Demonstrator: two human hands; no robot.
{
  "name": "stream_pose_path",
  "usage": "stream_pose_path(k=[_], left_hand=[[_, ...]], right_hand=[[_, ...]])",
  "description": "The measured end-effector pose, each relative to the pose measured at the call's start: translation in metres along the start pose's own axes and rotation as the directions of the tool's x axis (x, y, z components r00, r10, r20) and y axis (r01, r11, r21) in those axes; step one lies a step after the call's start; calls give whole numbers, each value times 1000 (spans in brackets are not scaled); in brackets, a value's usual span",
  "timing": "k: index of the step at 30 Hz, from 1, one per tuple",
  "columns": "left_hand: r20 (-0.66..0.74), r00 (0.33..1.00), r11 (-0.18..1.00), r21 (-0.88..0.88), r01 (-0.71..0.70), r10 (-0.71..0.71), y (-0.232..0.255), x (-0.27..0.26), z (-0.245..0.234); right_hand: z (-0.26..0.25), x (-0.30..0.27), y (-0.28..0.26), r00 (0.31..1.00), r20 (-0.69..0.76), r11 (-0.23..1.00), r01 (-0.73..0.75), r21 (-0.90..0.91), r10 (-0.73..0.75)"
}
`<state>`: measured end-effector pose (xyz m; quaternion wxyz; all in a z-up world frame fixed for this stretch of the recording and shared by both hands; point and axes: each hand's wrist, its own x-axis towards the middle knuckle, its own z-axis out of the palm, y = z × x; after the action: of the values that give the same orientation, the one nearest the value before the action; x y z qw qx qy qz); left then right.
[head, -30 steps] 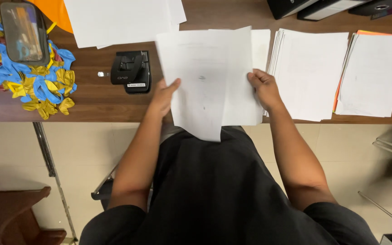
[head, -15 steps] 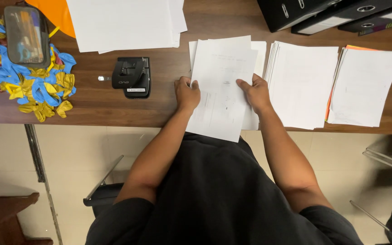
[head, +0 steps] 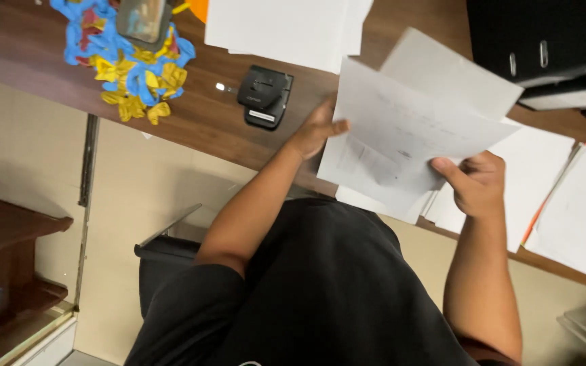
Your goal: The person is aligning, hole-punching, and stapling documents at a desk.
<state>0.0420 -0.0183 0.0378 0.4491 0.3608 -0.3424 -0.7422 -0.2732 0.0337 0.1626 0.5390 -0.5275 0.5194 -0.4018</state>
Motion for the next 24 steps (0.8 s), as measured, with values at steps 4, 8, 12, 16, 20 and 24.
stream_pose_path(k=[4,8,12,16,20,24], left_hand=[[128,991,996,76,-45,35,54,-11,28],[97,994,947,310,-82,54,87,-24,59],[65,993,880,460,-119,100,102,-29,84],[84,993,835,537,-119,87,83,-19,79],[74,996,808,589,-11,-40,70,-17,87],[101,993,806,592,-8,-65,73,-20,102]], right_hand=[[6,8,-3,996,-92,1000,23,19,-21],[23,11,-16,977,-209,970,97,224,-49],[21,6,-18,954,-293,978,123,166,-70],[12,0,12,953,-304,989,42,143,4],[10,-1,18,952,-236,976,-214,-48,197],[11,-7,13,946,-254,979,-206,7,201]])
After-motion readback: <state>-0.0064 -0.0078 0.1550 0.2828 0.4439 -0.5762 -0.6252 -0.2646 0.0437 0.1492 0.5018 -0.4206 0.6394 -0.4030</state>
